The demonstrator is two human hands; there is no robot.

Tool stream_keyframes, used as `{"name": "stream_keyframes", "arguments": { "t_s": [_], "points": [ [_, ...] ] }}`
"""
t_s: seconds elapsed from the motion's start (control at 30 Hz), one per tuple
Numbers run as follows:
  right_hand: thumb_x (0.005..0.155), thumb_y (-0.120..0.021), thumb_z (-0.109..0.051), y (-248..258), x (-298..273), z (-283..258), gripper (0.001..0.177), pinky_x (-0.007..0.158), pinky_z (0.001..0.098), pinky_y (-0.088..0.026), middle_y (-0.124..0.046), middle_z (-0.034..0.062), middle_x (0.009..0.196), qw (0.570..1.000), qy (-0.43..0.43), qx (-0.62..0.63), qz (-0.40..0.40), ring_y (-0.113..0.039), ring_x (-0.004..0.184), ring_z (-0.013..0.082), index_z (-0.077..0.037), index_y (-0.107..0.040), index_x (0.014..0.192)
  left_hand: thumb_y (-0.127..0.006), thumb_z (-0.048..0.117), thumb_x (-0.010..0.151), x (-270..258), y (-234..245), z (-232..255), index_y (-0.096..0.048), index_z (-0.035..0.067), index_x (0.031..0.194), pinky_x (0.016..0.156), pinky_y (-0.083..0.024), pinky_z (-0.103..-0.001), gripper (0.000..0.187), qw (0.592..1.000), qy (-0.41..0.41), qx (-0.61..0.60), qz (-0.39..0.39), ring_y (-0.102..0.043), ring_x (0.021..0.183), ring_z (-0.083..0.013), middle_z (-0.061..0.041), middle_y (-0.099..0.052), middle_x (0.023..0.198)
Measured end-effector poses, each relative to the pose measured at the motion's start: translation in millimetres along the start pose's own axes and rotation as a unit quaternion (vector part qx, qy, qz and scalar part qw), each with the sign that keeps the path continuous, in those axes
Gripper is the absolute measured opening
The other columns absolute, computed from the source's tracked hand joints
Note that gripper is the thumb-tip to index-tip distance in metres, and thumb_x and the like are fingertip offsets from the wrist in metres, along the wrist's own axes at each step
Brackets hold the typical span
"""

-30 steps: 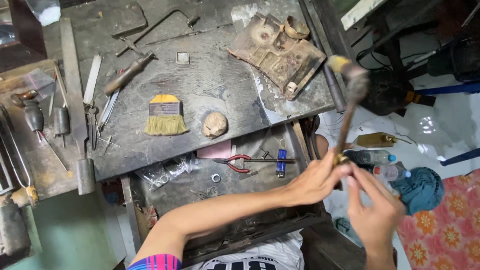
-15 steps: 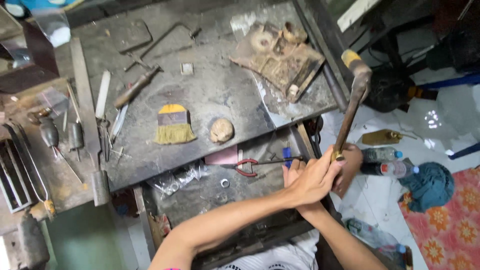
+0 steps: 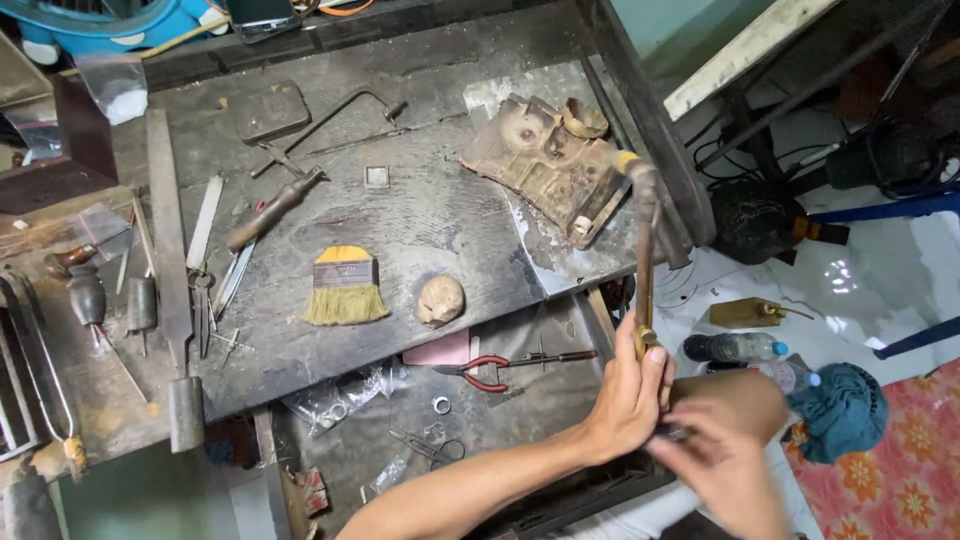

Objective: Soldering a small jewelry component using a blowtorch and pliers at a workbench

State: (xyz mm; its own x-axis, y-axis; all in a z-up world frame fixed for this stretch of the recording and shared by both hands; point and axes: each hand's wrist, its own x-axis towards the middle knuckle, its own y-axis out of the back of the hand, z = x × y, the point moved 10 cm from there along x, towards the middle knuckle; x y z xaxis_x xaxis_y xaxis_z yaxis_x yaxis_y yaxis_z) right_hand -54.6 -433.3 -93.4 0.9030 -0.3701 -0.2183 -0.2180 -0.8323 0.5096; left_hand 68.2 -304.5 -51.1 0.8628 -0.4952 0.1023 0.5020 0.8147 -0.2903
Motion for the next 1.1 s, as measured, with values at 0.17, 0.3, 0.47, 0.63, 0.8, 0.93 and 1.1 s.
{"name": "stream_keyframes", "arguments": {
  "t_s": [0.17, 0.3, 0.47, 0.63, 0.8, 0.93, 1.1],
  "points": [
    [0.102, -0.055, -0.009, 49, 36, -69, 0.022, 0.117, 0.0558, -0.053, -0.066, 0.0218, 0.122, 0.974, 0.194, 0.106, 0.051, -0.064, 0.123, 0.0337, 0.001, -0.054, 0.122, -0.029, 0.025, 0.116, -18, -13, -27, -0.005, 0.004, 0.153, 0.054, -0.042, -0.028, 0.049, 0.998, -0.034, -0.041, 0.029, -0.044, 0.056, -0.0137, -0.005, -0.05, 0.085],
    [0.109, -0.054, -0.01, 41, 102, -61, 0.023, 0.053, 0.0297, -0.059, -0.057, 0.0124, 0.097, 0.963, 0.229, 0.111, 0.094, -0.057, 0.075, 0.0177, -0.004, -0.046, 0.13, -0.031, 0.007, 0.115, -27, -24, -32, -0.008, 0.012, 0.145, 0.061, -0.04, -0.027, 0.038, 0.988, -0.148, -0.009, 0.043, -0.04, 0.058, -0.0147, -0.009, -0.048, 0.09],
    [0.109, -0.056, -0.012, -12, 149, -105, 0.008, 0.057, 0.0359, -0.04, -0.059, 0.0079, 0.081, 0.959, 0.243, -0.12, 0.087, -0.052, 0.065, 0.0196, -0.004, -0.055, 0.111, -0.033, -0.002, 0.114, -45, -30, -39, -0.01, 0.018, 0.15, 0.061, -0.038, -0.032, 0.047, 0.977, -0.208, 0.025, 0.032, -0.037, 0.06, -0.0181, -0.01, -0.044, 0.083],
    [0.111, -0.052, -0.015, -41, 153, -161, 0.016, 0.091, 0.0446, -0.054, -0.069, 0.0157, 0.114, 0.931, 0.33, -0.151, 0.036, -0.069, 0.108, 0.0339, 0.0, -0.057, 0.117, -0.032, -0.001, 0.114, -43, -30, -48, -0.011, 0.019, 0.148, 0.055, -0.037, -0.029, 0.045, 0.98, -0.193, 0.026, 0.025, -0.037, 0.055, -0.0154, -0.01, -0.046, 0.086],
    [0.104, -0.053, -0.037, -38, 194, -118, 0.037, 0.083, 0.0546, -0.045, -0.053, 0.0187, 0.101, 0.937, 0.264, -0.2, 0.11, -0.059, 0.094, 0.043, -0.001, -0.059, 0.108, -0.034, 0.011, 0.116, -35, -45, -105, -0.003, 0.022, 0.151, 0.055, -0.04, -0.026, 0.048, 0.995, -0.098, -0.006, 0.011, -0.038, 0.062, -0.0131, -0.007, -0.043, 0.092],
    [0.106, -0.052, -0.043, -33, 205, -113, 0.051, 0.098, 0.0518, -0.041, -0.058, 0.0247, 0.119, 0.945, 0.255, -0.142, 0.148, -0.054, 0.116, 0.0417, 0.003, -0.059, 0.124, -0.034, 0.008, 0.115, -36, -53, -98, -0.014, 0.018, 0.137, 0.058, -0.04, -0.025, 0.032, 0.996, -0.082, -0.02, -0.01, -0.038, 0.064, -0.0123, -0.006, -0.044, 0.093],
    [0.105, -0.059, -0.02, -36, 206, -119, 0.04, 0.09, 0.0349, -0.056, -0.06, 0.0165, 0.121, 0.96, 0.267, -0.015, 0.084, -0.061, 0.108, 0.0231, 0.002, -0.05, 0.139, -0.035, 0.004, 0.115, -38, -57, -83, -0.008, 0.021, 0.15, 0.057, -0.038, -0.026, 0.047, 0.988, -0.155, -0.017, -0.004, -0.034, 0.065, -0.0138, -0.007, -0.04, 0.093]
  ]
}}
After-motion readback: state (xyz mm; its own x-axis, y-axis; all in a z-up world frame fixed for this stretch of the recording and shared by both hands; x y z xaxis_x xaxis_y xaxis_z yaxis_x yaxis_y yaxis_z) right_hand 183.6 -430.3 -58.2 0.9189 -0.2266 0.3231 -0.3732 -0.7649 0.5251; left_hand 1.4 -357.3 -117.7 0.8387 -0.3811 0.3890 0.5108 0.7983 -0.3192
